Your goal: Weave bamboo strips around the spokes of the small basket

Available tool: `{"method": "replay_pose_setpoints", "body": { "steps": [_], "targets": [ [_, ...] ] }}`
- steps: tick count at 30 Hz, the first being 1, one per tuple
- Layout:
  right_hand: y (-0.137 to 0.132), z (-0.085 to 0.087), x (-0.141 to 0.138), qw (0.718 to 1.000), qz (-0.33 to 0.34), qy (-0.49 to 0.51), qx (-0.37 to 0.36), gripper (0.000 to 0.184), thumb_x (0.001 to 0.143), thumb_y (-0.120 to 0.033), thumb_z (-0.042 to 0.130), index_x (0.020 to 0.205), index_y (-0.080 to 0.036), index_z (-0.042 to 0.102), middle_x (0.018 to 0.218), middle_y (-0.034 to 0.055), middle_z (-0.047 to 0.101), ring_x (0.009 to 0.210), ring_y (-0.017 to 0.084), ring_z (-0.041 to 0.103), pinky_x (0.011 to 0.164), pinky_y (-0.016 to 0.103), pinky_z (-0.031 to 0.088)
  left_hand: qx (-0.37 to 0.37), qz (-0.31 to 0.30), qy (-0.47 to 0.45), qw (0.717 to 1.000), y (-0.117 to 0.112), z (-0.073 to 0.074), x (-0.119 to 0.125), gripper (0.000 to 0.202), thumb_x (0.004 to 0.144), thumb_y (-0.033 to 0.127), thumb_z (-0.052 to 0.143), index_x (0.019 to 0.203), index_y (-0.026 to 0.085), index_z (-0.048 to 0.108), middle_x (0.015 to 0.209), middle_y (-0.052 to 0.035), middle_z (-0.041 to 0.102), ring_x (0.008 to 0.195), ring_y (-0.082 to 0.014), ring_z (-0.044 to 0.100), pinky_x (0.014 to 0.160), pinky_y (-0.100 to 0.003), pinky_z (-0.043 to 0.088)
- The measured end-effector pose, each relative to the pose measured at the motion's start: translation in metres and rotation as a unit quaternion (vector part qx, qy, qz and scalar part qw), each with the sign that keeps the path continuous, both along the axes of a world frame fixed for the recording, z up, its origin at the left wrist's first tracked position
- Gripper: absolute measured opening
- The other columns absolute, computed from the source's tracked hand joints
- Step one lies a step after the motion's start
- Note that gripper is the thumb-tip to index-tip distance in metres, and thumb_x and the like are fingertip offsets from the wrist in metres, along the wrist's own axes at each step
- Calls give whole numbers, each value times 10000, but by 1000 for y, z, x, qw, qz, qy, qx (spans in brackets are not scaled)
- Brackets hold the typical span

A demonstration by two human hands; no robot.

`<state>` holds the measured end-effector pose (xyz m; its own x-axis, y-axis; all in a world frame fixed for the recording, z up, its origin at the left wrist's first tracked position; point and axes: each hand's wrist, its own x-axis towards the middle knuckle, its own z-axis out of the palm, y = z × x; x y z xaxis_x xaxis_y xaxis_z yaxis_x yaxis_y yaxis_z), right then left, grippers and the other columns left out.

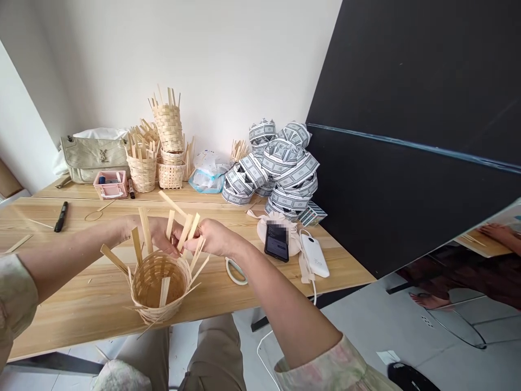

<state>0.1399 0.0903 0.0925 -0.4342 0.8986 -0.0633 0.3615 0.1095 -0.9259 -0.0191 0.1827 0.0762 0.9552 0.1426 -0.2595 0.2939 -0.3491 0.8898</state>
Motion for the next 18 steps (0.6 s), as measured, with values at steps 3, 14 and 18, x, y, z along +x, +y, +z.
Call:
{"method": "replay_pose_setpoints", "body": {
  "steps": [3, 14, 18],
  "targets": [
    [-5, 1, -1, 1000, -15, 11, -14, 154, 600, -229, 552, 722, -147, 594, 707, -11, 580, 681, 140, 522, 633, 255, 387, 3, -23, 12, 1000, -6, 0, 3, 114, 629, 187, 633, 703, 107, 663, 595, 15, 558, 584, -121, 449, 578, -220, 375],
    [-30, 1, 7, 997, -59, 41, -38, 68, 566, -177, 519, 517, -167, 473, 546, -63, 419, 536, 75, 350, 517, 225, 261, 64, -53, 6, 997, -21, 10, 9, 129, 668, 84, 556, 562, 111, 626, 511, 50, 469, 535, -96, 379, 515, -191, 316],
    [-37, 1, 8, 993, -109, 2, -54, 188, 553, -195, 522, 444, -183, 369, 485, -78, 327, 510, 69, 286, 494, 233, 211, 63, -50, 7, 997, -19, 3, 7, 115, 678, 121, 582, 678, 120, 697, 603, 18, 603, 569, -119, 468, 564, -214, 374]
  ]
}}
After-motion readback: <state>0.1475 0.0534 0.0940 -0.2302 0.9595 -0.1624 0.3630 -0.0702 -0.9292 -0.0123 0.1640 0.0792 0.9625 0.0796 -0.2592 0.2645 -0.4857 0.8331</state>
